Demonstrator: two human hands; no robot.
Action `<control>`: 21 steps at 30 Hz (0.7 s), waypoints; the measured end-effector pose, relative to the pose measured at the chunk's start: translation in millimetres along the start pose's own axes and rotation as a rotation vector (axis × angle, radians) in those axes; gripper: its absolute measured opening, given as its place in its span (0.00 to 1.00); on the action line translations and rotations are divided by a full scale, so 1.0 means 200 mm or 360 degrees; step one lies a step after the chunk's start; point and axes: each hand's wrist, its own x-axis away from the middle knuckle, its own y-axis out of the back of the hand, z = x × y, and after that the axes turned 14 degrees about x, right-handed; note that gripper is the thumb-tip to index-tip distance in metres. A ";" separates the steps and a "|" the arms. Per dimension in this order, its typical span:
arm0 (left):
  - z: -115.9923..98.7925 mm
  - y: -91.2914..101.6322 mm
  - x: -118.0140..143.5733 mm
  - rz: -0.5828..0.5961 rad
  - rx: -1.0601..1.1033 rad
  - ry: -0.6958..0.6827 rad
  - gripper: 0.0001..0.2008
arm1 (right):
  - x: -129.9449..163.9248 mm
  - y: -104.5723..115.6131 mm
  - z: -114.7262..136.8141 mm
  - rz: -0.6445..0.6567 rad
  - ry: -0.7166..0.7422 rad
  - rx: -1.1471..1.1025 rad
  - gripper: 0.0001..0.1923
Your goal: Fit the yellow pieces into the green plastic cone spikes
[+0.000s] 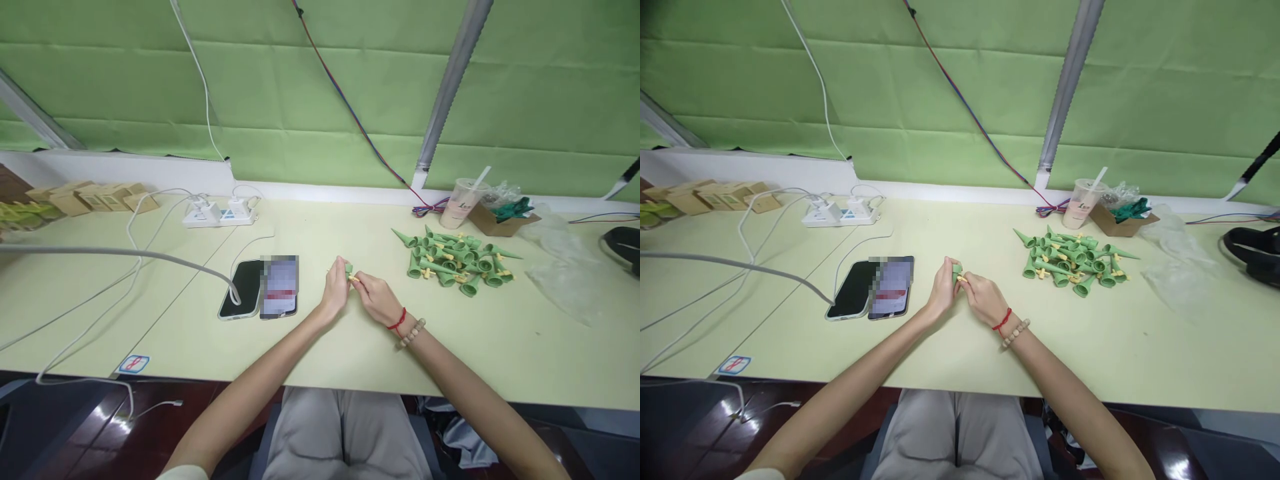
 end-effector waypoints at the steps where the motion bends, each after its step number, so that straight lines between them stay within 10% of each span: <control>1: 0.01 0.00 0.00 0.0010 -0.0016 -0.0026 0.24 | 0.00 0.00 0.01 0.0002 -0.0033 -0.0097 0.13; 6: 0.02 0.01 0.00 0.0198 -0.0084 -0.0157 0.21 | 0.00 0.00 0.06 0.0120 -0.0371 -0.0814 0.19; 15: -0.02 0.03 0.02 0.0391 -0.0213 -0.0338 0.21 | -0.02 0.06 0.04 0.0950 -0.0757 -0.2152 0.20; 21: 0.01 -0.01 -0.01 0.0244 0.0005 -0.0098 0.24 | -0.02 0.03 0.02 0.0579 -0.0586 -0.1185 0.24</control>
